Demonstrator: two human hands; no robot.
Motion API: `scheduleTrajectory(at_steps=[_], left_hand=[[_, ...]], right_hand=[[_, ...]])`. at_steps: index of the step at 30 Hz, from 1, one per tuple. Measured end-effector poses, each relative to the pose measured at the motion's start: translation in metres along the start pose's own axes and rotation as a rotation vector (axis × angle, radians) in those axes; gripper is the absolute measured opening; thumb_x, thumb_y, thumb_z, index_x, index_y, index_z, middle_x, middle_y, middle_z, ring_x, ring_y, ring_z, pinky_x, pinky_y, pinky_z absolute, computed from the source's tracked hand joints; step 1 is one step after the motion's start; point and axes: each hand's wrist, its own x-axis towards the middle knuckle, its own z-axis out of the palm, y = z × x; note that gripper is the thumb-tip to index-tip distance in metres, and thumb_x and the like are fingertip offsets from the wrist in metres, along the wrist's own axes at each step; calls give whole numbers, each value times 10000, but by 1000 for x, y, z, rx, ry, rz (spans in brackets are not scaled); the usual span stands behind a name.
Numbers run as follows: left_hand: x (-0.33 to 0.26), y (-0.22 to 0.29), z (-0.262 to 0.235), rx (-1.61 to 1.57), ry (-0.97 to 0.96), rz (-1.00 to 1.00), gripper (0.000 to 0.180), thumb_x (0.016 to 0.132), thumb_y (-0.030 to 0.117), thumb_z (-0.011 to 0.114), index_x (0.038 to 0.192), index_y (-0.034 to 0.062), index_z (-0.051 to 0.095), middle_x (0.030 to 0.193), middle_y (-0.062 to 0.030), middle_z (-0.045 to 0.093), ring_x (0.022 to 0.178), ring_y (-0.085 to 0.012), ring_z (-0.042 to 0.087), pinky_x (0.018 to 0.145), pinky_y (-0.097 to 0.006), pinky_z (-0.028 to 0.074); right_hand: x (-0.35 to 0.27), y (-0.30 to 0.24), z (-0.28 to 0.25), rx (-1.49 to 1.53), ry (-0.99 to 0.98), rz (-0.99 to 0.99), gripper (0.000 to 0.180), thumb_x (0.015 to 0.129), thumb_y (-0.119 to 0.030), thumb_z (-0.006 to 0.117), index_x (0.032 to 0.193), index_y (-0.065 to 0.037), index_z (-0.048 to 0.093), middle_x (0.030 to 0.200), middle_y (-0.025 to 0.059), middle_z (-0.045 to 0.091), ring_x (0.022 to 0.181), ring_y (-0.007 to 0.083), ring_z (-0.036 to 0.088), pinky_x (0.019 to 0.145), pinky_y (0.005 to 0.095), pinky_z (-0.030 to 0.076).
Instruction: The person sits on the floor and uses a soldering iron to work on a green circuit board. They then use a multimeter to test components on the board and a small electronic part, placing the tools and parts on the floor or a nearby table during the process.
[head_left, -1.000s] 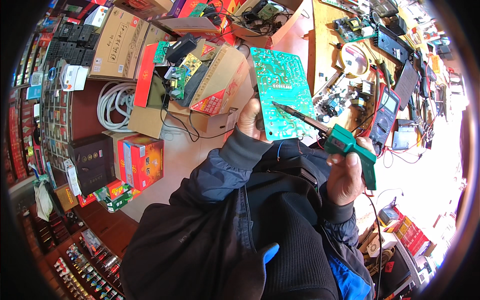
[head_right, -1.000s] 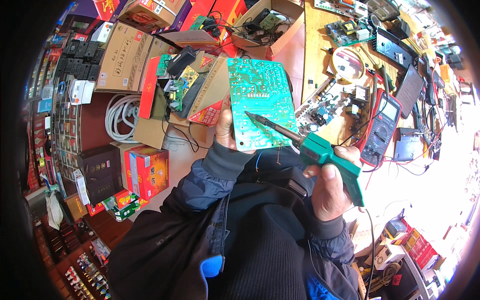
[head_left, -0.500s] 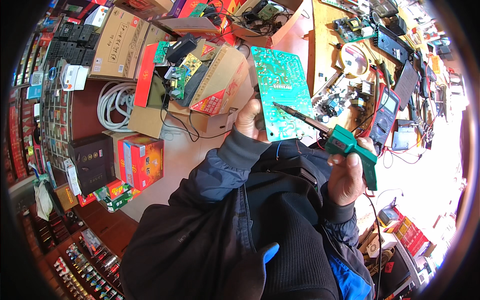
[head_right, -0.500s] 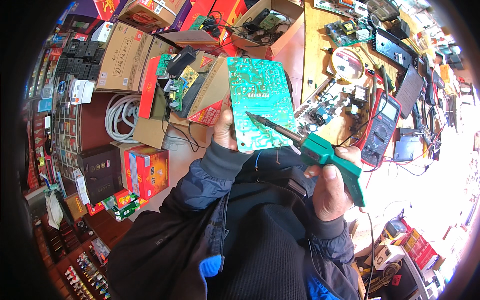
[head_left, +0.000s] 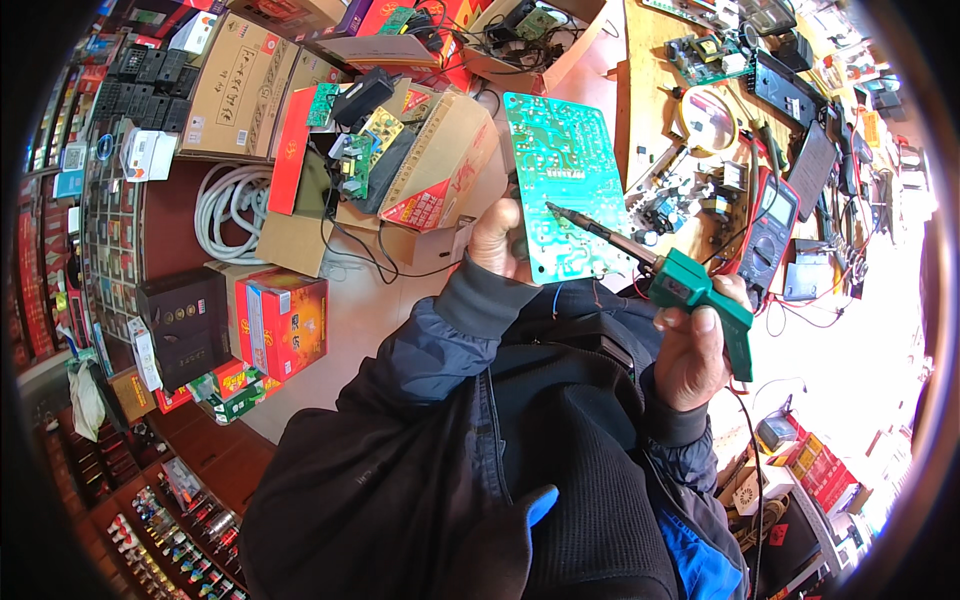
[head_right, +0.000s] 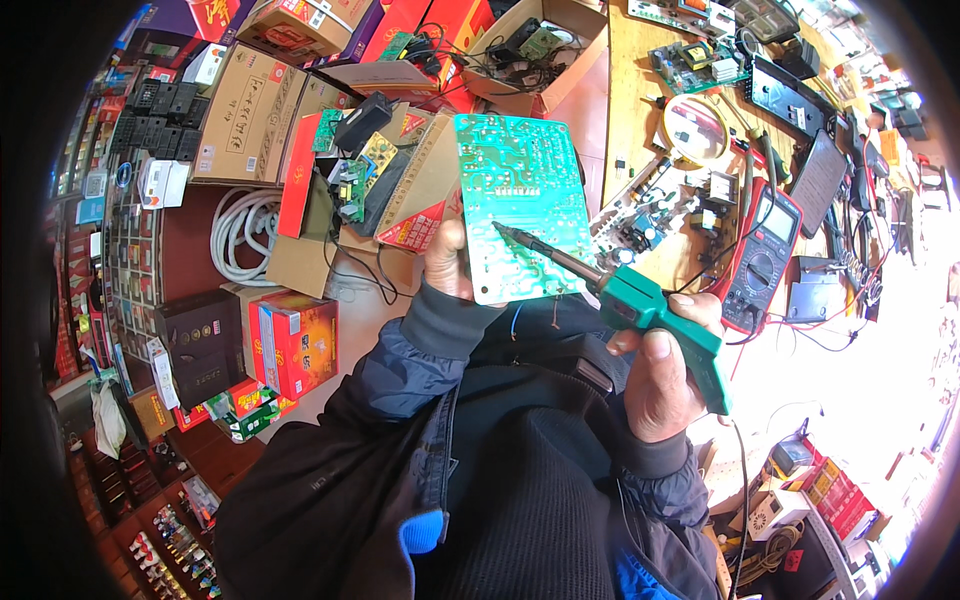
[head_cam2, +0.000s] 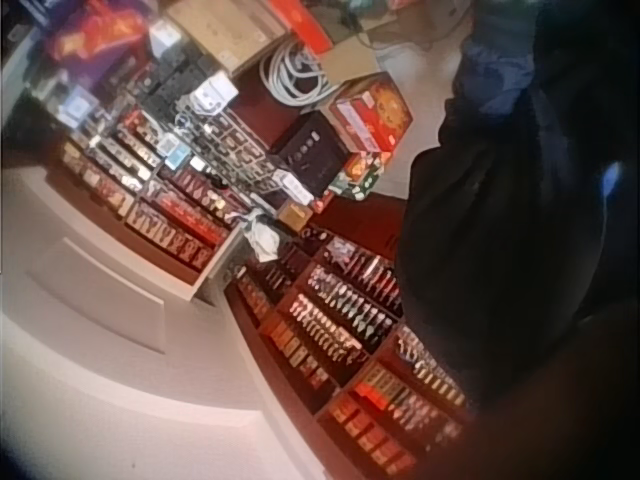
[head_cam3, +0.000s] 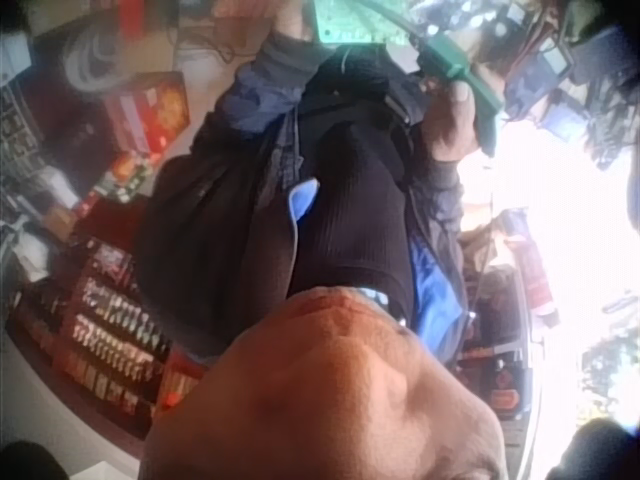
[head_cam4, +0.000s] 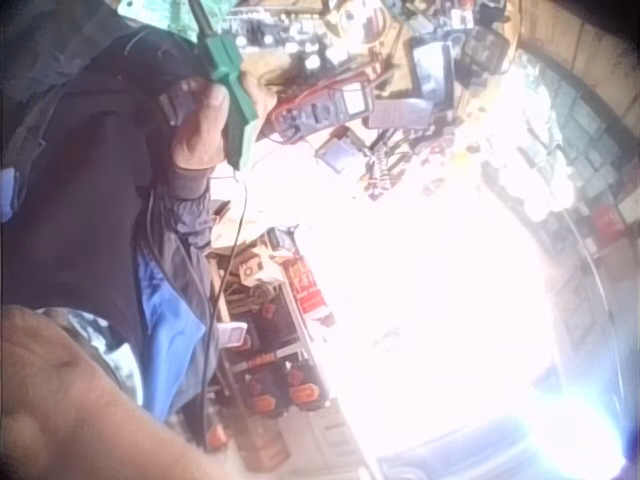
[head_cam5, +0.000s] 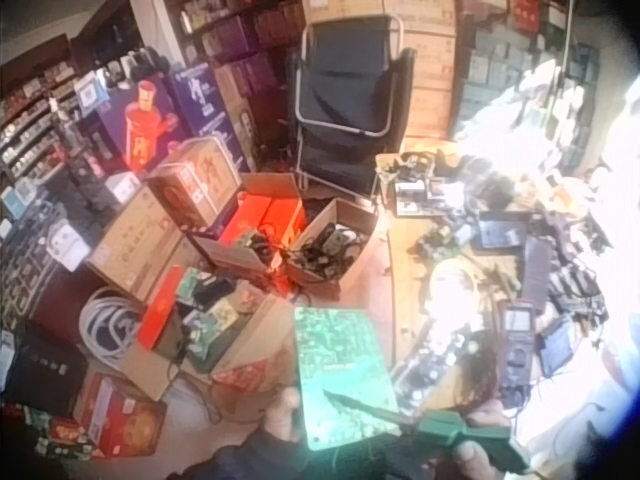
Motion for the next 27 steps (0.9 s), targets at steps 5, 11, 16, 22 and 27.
scheduleTrajectory(at_steps=[5,11,16,22,27], left_hand=[[-2,2,-2,5,26,-17,757,900,297,778,1530,47,442,1446,-191,603,1287,-389,623,1089,-590,523],[-3,0,-3,107,30,52,767,903,330,785,1524,47,437,1433,-186,611,1278,-380,630,1076,-587,532],[-3,-2,-4,24,64,18,764,904,331,781,1516,35,433,1401,-183,627,1247,-367,649,1055,-578,549],[-2,-2,1,169,50,44,765,904,344,780,1499,12,431,1365,-189,640,1220,-346,666,1022,-558,575],[-5,-1,1,164,71,18,770,901,357,790,1490,11,436,1336,-190,655,1184,-337,687,997,-549,593]], right_hand=[[0,1,-2,19,17,22,429,921,-143,757,1259,45,572,1179,103,520,762,257,700,631,352,586],[-2,2,-3,-16,-7,-3,422,962,-131,687,1335,-8,533,1170,144,613,780,200,652,653,337,536],[-1,4,-4,11,4,18,416,944,-129,724,1294,24,559,1192,125,567,774,234,685,639,355,568],[-1,5,-2,35,51,24,407,939,-106,731,1283,40,571,1203,110,546,760,253,696,643,376,580],[-1,5,-2,39,46,24,408,939,-104,731,1286,42,572,1197,111,547,758,256,692,642,375,575]])
